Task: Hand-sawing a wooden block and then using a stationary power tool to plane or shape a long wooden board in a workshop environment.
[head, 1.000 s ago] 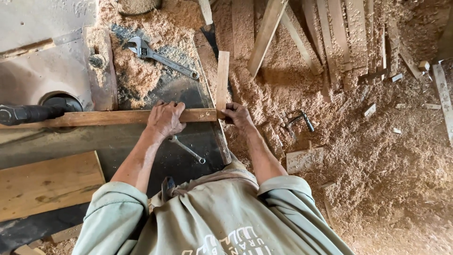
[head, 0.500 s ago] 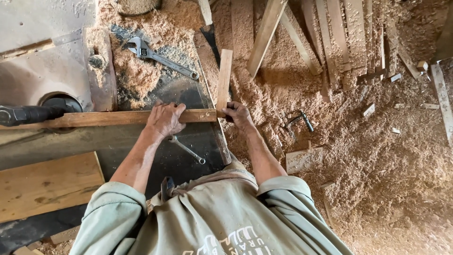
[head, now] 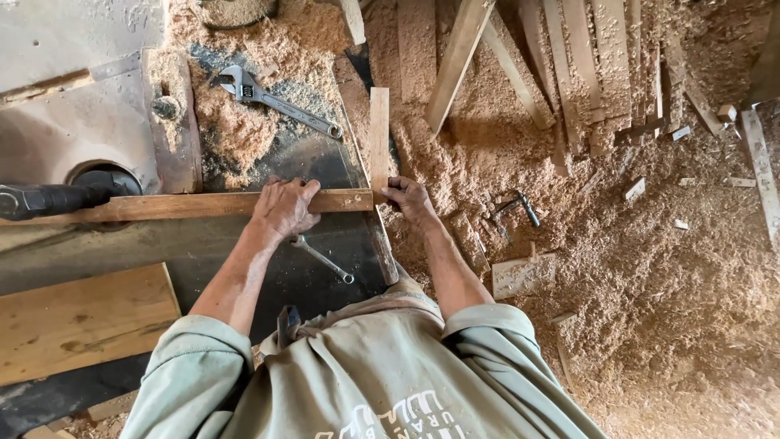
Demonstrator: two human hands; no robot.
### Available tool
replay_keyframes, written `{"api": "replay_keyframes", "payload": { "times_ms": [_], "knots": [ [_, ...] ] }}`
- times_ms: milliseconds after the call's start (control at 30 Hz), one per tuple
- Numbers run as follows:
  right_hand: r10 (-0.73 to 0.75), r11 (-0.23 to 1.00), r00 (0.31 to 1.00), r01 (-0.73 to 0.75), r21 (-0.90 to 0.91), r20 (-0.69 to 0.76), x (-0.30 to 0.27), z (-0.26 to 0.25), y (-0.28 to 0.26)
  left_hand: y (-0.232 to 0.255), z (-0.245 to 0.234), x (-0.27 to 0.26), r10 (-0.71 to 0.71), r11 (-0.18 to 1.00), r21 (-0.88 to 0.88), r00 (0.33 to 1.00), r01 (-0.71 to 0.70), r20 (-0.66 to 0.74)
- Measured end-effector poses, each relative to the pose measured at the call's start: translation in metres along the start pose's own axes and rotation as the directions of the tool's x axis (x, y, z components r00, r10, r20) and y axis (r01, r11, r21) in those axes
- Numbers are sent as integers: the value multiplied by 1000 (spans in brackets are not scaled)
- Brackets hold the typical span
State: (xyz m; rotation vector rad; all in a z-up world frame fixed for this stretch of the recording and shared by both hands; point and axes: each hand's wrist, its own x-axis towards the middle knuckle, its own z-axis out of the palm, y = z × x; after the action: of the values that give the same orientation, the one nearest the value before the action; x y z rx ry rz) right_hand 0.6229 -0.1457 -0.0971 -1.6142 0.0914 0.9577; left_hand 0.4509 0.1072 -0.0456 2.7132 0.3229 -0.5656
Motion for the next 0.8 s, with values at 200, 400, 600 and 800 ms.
{"api": "replay_keyframes", "payload": {
  "times_ms": [200,400,600,800],
  "knots": [
    [14,1000,1000,-14,-25,-9,5,1,0,7,-14,-3,-11,1000,6,1000,11,-6],
    [-54,995,988,41,-91,-144,69,-22,72,3,-5,1,-25,1000,7,999,25,23],
    [-186,760,982,156,-631,18,-31,34,-59,-1,3,3,6,999,41,1000,-7,22],
    [-102,888,991,129,-441,84,-30,38,-57,3,1,4,-31,999,37,999,31,-14]
  ]
}}
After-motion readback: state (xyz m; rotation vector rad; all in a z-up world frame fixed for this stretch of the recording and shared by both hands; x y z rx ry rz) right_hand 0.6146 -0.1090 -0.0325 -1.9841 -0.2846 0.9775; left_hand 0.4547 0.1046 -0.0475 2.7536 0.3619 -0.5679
